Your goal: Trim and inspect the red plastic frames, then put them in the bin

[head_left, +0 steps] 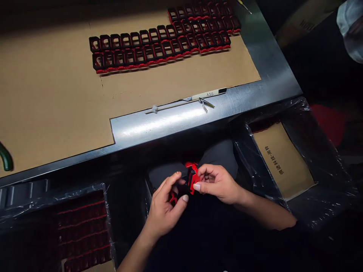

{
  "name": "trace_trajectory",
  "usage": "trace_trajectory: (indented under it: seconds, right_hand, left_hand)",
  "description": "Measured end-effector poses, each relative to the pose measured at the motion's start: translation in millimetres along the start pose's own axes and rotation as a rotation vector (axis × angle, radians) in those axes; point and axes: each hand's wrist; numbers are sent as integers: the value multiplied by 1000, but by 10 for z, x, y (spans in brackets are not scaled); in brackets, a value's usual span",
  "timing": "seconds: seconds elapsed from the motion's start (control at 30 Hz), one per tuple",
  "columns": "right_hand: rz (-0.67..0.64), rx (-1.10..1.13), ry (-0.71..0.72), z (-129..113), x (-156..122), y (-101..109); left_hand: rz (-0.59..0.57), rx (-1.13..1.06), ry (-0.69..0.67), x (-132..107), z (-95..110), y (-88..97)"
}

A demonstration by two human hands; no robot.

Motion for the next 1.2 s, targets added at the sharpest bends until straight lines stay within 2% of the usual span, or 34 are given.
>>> trace_trajectory:
  seconds: [0.07,0.13,0.23,0.33,0.4,0.63,1.03,1.2]
  right_hand:
    - [15,-46,41,7,-18,4]
    - [24,-166,107,15,-34,7]
    - [40,-402,266,28,-49,16]
    - [69,-527,384,54,-50,34]
    - [84,-553,399,84,-47,48]
    - [61,-632,443,200,-42,99]
    - [71,-741,474,237,-15,99]
    - [96,-761,523,203,1,78]
  left_hand:
    - [-41,-229,191,4,-21,-8]
    - [-157,-484,311,41,-22,-30]
    - [-290,-743,333,103,-9,-76]
    - [-293,-830,316,103,9,-105]
    - [-285,-784,312,73,30,-103]
    - [-194,-403,280,47,168,-52]
    - [-39,-92,174,88,162,-115]
    - [22,-55,32,64,142,-150]
Point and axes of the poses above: each hand's wrist, its own x-axis towards the middle knuckle, its own y-axis out of the back of the hand, z = x × y, and after that the axes turned 11 degrees about -z, right-handed
